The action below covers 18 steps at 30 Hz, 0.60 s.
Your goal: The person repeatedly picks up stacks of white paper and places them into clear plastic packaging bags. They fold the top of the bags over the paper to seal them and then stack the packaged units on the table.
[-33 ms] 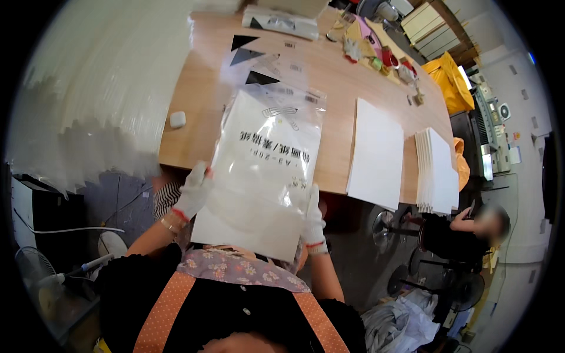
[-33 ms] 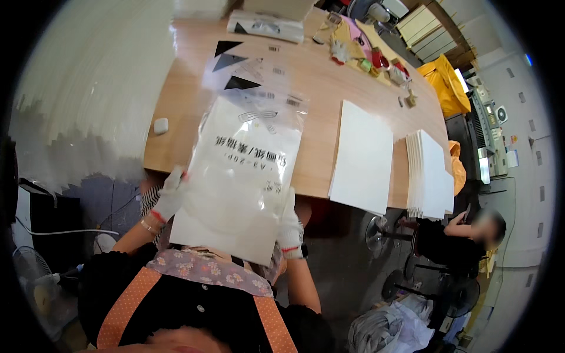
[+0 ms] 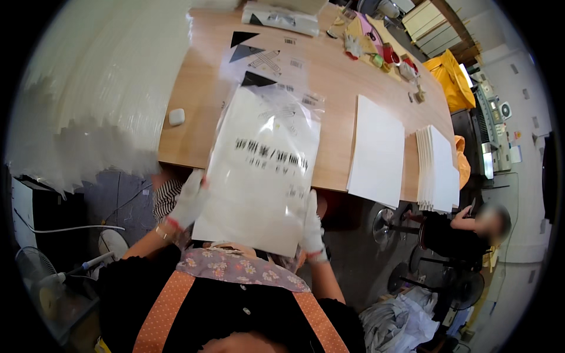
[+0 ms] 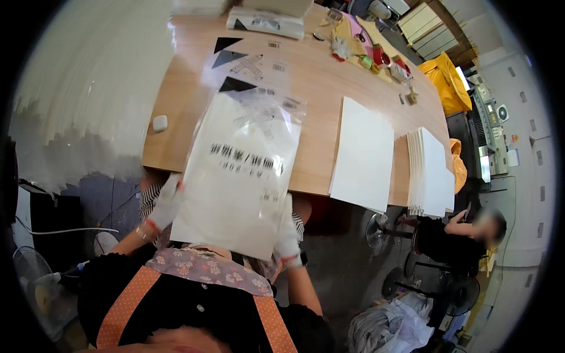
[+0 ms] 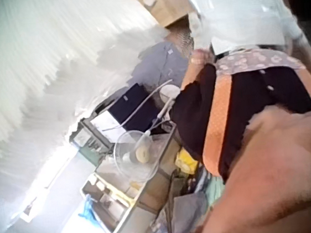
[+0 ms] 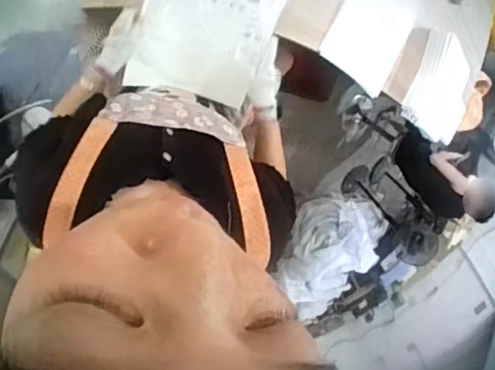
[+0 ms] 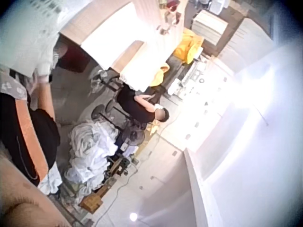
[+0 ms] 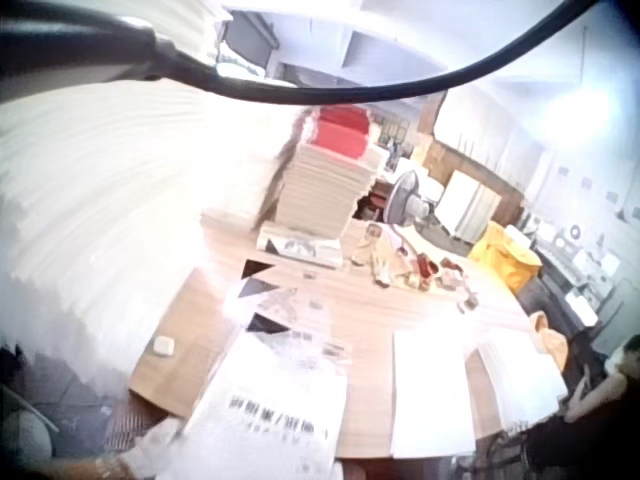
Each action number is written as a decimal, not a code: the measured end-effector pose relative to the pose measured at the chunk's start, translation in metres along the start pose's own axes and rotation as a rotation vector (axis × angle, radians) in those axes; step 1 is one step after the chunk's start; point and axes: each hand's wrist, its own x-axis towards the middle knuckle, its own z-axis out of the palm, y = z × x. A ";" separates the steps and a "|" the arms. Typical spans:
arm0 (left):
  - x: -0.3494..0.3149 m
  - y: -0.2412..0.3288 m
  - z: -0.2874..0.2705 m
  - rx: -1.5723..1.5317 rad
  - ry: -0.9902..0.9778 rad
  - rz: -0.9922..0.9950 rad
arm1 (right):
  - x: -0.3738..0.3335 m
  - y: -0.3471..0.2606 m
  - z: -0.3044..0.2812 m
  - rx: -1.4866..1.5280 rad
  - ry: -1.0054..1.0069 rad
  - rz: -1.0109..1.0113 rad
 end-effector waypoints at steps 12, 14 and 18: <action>-0.018 0.016 -0.009 0.327 0.259 0.195 | -0.026 -0.018 0.015 -0.239 0.330 -0.148; -0.050 -0.007 -0.013 0.458 0.295 0.360 | -0.043 0.012 0.011 -0.415 0.387 -0.323; -0.043 0.005 0.001 -0.252 0.073 -0.031 | -0.055 0.079 0.000 -0.157 0.106 -0.166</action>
